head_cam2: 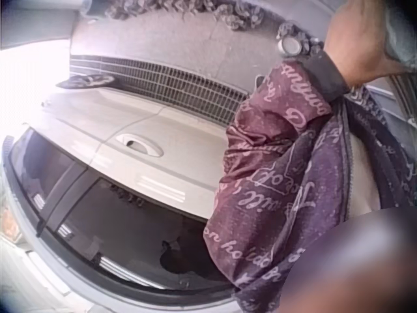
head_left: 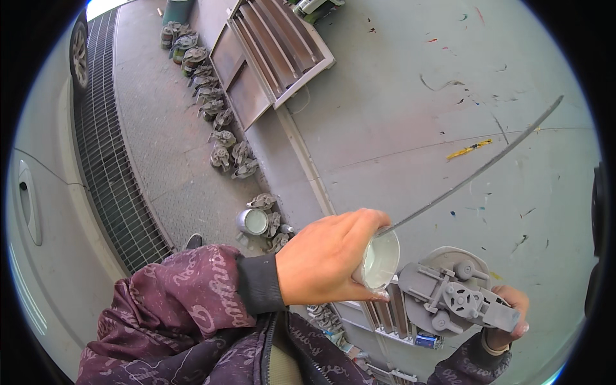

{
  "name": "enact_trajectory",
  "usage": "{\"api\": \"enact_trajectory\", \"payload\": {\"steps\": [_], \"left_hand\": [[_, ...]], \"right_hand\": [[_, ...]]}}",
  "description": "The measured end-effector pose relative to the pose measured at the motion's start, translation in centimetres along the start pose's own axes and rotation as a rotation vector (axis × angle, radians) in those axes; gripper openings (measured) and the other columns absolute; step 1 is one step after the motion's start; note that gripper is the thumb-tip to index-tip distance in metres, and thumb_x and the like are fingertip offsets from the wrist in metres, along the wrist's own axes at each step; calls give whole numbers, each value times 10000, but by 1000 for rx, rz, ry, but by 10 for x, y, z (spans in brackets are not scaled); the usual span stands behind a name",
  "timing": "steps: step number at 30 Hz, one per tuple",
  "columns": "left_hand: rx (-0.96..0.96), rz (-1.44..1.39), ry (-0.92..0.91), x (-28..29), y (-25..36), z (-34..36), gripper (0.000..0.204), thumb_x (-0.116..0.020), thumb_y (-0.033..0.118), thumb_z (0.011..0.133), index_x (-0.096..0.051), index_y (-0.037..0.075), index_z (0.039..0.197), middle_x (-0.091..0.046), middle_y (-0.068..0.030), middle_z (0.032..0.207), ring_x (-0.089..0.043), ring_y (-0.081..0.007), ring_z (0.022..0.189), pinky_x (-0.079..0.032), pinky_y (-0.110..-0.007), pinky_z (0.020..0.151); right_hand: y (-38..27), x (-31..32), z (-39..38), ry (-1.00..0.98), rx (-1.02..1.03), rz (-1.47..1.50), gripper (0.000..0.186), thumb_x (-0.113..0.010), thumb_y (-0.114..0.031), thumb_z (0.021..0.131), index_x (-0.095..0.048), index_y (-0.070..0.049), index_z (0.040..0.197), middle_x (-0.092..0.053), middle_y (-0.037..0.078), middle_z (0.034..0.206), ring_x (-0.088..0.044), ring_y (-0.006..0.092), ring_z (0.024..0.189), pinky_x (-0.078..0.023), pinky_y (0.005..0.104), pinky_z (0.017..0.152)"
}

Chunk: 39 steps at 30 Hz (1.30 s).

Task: The person pours body filler into a small container, stirs it with a spreader, and applies the filler to a white car's front fender and bumper area. The person repeatedly scoops filler and spreads it onto the vehicle surface.

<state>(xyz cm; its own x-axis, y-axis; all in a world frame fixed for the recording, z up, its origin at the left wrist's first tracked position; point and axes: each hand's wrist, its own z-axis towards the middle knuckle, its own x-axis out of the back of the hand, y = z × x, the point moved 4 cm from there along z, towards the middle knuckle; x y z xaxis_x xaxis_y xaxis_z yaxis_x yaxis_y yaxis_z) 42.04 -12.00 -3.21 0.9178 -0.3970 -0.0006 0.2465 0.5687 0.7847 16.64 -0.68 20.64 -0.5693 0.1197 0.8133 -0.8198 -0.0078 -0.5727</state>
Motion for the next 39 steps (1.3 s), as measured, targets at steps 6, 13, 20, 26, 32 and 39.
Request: {"api": "enact_trajectory", "payload": {"steps": [6,13,20,26,32,39], "left_hand": [[15,-22,-48,-5,-5,-2,859,-938,357,690,-480,-17,1314,-624,-204,1164,-626,-417,1078,-517,-458,902],[10,-49,-64,-11,-10,2,859,-940,346,685,-481,-12,1316,-619,-194,1178,-624,-402,1098,-508,-454,918],[13,-53,-65,-13,-11,4,862,-941,346,683,-481,-11,1319,-617,-193,1173,-627,-403,1083,-509,-454,905],[21,-65,-37,-10,3,-2,881,-946,351,682,-477,-21,1328,-621,-208,1164,-626,-417,1080,-512,-457,907],[50,-60,-36,-8,-2,-2,884,-944,359,690,-473,-31,1328,-623,-221,1152,-629,-429,1066,-518,-459,902],[65,-67,-46,-5,-7,-5,877,-938,376,705,-475,-35,1326,-626,-224,1145,-634,-430,1052,-524,-458,886]], "right_hand": [[3,5,-7,1,-26,-148,922,-394,-921,861,-487,-17,707,-472,14,654,-426,114,599,-295,295,524],[0,6,1,-46,-62,-190,911,-414,-932,852,-490,-37,699,-475,-8,643,-418,88,589,-280,280,509],[-7,3,-2,-51,-139,-213,943,-470,-978,776,-477,-44,648,-488,-6,607,-419,89,562,-286,279,501],[-18,4,-17,1,-145,-171,994,-521,-1015,694,-502,-23,630,-494,-11,578,-424,75,528,-279,259,481],[-13,3,-17,43,-114,-136,1020,-521,-1035,667,-501,-16,623,-499,-9,571,-421,77,513,-272,258,473],[-8,2,-15,116,-30,-18,993,-475,-1021,721,-450,-33,625,-467,12,582,-396,105,538,-272,287,492]]}}
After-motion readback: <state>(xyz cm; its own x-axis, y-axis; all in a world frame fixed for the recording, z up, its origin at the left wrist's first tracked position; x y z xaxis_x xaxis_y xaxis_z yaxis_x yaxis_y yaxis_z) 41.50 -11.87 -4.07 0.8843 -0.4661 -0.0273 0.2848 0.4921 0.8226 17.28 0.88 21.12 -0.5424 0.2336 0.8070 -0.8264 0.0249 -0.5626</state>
